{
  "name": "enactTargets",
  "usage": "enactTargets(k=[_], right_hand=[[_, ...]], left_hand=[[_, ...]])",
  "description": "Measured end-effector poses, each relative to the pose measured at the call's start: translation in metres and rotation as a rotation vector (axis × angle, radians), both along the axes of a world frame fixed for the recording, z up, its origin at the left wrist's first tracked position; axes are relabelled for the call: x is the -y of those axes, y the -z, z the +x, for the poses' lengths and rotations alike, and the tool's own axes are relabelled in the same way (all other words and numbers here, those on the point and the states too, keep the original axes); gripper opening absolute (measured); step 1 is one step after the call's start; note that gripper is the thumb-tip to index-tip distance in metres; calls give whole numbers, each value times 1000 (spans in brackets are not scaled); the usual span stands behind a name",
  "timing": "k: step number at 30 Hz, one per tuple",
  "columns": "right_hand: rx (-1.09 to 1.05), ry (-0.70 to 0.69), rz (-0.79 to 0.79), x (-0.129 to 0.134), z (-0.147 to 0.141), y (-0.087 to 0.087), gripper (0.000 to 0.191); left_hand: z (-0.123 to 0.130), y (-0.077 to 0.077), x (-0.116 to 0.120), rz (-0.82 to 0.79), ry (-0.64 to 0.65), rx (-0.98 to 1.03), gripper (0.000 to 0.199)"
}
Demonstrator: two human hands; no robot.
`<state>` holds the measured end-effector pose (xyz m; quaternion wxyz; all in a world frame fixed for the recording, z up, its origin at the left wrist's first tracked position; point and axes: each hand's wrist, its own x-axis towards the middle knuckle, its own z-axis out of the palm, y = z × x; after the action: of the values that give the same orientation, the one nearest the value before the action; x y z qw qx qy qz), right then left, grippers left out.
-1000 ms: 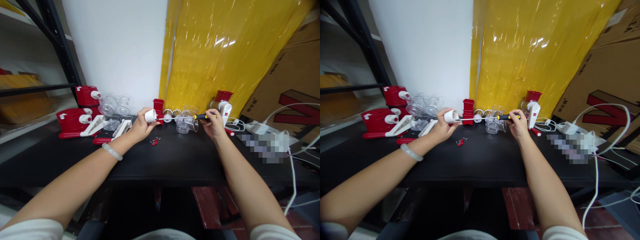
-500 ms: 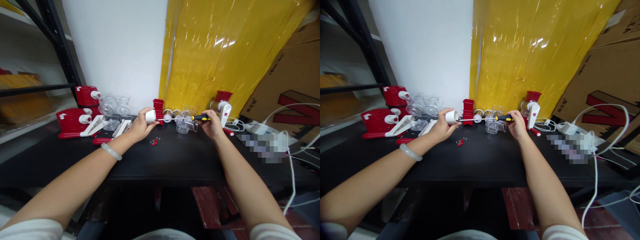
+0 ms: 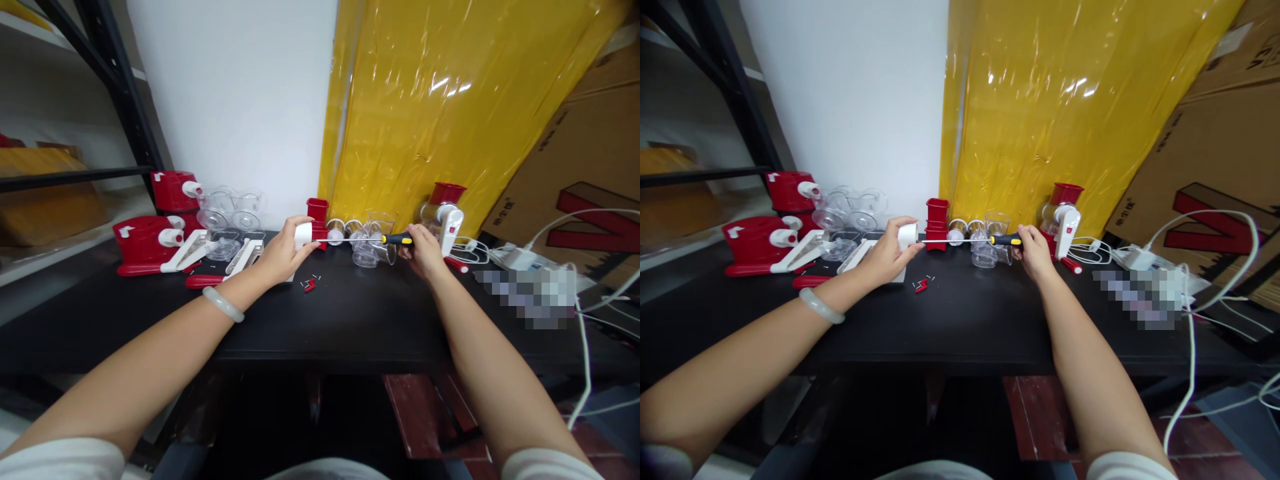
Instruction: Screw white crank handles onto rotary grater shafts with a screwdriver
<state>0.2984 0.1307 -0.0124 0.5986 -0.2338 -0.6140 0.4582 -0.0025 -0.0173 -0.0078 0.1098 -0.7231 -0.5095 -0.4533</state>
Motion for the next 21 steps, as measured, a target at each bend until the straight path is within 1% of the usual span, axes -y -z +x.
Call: enactTargets(k=[4,9,13,17,21], right_hand=[[-31,-48,-15,3,0,-2,43],[-83,-90,-70,7,2,-7,39],[-97,-117,-112,8,3,-9,34],[-76,-150,-91,9,4,-9,28],[-85,-177,-76,7,5,-8,28]], left_hand=[[1,0,0,-49,-24,37,48],[3,0,0,-87,-23,54,48],[1,1,-2,-136,8,135,47],[-1,4,-6,-134,43,195,47],[-1,5,-8,-176,84,263,47]])
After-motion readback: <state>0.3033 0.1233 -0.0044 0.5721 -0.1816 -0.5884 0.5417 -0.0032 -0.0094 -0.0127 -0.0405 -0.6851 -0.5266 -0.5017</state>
